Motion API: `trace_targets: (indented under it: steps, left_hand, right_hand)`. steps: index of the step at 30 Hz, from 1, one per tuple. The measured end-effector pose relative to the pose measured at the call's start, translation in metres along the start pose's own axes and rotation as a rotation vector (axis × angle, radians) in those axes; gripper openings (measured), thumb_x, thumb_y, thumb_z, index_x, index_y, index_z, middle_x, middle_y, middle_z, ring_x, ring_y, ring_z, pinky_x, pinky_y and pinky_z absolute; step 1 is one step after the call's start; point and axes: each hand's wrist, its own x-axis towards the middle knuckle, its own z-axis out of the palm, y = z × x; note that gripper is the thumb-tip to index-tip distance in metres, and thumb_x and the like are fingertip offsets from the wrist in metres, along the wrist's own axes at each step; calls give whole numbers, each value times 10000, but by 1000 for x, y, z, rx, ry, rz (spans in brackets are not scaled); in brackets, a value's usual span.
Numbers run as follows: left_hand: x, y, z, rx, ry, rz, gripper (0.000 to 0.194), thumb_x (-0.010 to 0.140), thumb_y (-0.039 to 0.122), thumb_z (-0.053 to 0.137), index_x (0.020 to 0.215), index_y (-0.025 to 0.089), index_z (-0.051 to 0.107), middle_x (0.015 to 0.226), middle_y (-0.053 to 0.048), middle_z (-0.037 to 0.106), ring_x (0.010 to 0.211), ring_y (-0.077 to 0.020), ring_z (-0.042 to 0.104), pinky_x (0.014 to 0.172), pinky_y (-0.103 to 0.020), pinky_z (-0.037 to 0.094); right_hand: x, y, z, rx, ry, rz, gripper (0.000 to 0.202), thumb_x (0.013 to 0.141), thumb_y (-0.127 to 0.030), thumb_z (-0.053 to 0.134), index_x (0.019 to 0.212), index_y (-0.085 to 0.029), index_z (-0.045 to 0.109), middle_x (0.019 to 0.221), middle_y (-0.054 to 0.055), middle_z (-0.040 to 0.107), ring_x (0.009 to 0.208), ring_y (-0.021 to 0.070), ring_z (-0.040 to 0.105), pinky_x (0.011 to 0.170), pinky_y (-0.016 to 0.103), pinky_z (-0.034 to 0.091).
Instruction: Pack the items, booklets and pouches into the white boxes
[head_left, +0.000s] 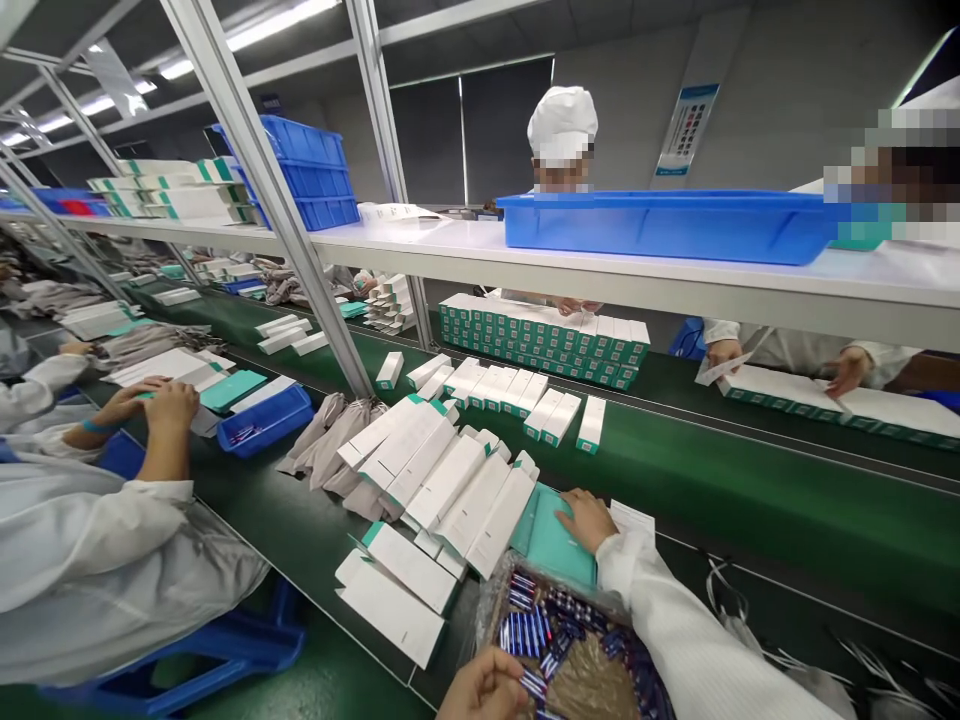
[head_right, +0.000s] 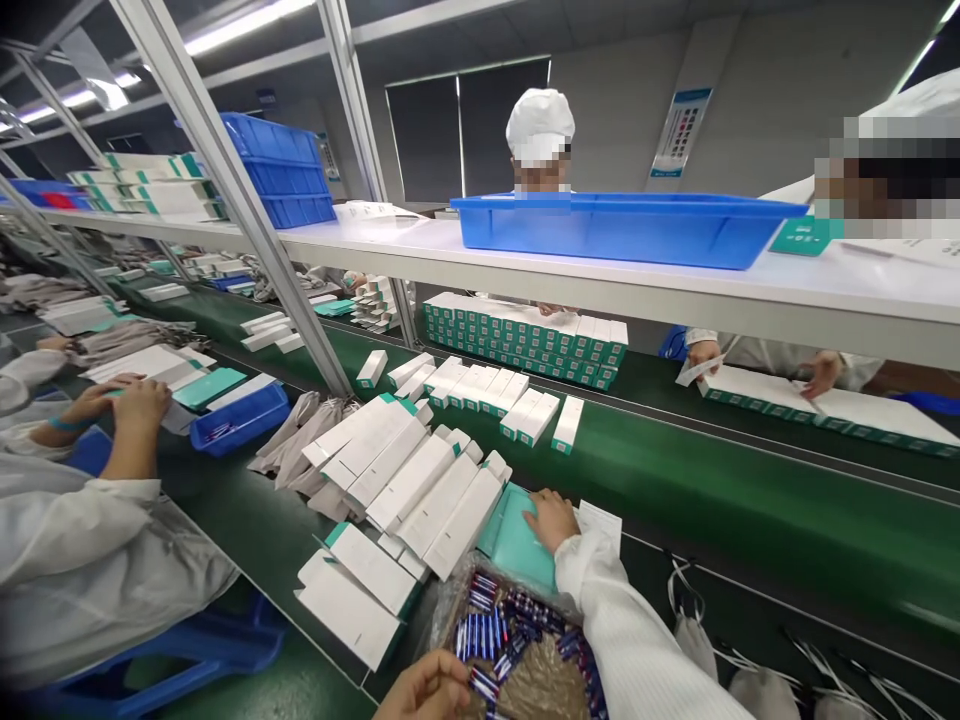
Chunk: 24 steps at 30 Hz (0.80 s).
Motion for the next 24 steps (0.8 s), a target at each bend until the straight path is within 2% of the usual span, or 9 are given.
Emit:
trace_targets:
  steps: [3, 6, 10, 13, 16, 19, 22, 24]
  left_hand:
    - [-2, 6, 5, 71, -35, 28, 510, 557, 581, 747, 802, 174, 562, 676, 39, 571, 556, -80, 486, 570, -226, 336]
    - [-7, 17, 10, 158, -43, 41, 436, 614, 525, 727, 808, 172, 561, 673, 38, 538, 586, -98, 493, 566, -230, 335]
    - [-8, 28, 17, 230, -47, 80, 294, 678, 414, 690, 800, 172, 575, 638, 45, 528, 605, -111, 506, 593, -235, 356]
    - [-4, 32, 23, 227, -59, 80, 275, 662, 386, 703, 776, 170, 575, 610, 49, 539, 577, -105, 510, 540, -217, 324]
    - [-1, 37, 27, 91, -32, 21, 403, 634, 498, 713, 797, 160, 567, 678, 17, 611, 554, -98, 529, 501, -204, 315]
    - [-1, 48, 27, -171, -15, -121, 600, 664, 671, 613, 935, 138, 569, 786, -42, 662, 617, -129, 595, 537, -226, 402]
    - [0, 56, 24, -381, -123, -235, 735, 695, 761, 484, 1032, 114, 572, 917, -106, 686, 756, -188, 646, 600, -277, 470]
    - [1, 55, 22, -420, -204, -227, 613, 677, 636, 629, 983, 106, 607, 896, -110, 704, 792, -208, 656, 643, -286, 481]
  right_hand:
    - [-11, -4, -11, -77, 30, -58, 377, 830, -276, 510, 1177, -161, 600, 1184, 148, 618, 1110, 308, 538, 927, 432, 381]
    - [-29, -6, -19, -100, 101, -108, 414, 857, -289, 471, 1240, -151, 548, 1269, 156, 568, 1189, 293, 490, 1000, 422, 341]
    - [-52, -11, -17, -78, 186, -133, 462, 858, -312, 473, 1296, -166, 498, 1335, 161, 517, 1257, 297, 439, 1031, 450, 331]
    - [-60, -15, -17, -31, 250, -120, 416, 830, -296, 503, 1228, -180, 543, 1303, 156, 546, 1235, 314, 462, 1006, 476, 360]
    - [-69, -21, -29, 46, 293, -93, 253, 853, -296, 466, 1045, -211, 609, 1077, 108, 673, 1044, 280, 600, 884, 421, 460]
    - [-99, -37, -44, 191, 328, -127, 223, 899, -363, 435, 930, -242, 619, 915, 49, 706, 879, 211, 649, 780, 316, 495]
    - [-147, -63, -41, 315, 312, -302, 246, 914, -390, 443, 893, -250, 644, 901, 42, 708, 857, 195, 633, 772, 303, 474]
    - [-177, -80, -25, 311, 204, -500, 271, 927, -391, 424, 884, -264, 661, 881, 28, 722, 826, 186, 635, 755, 307, 461]
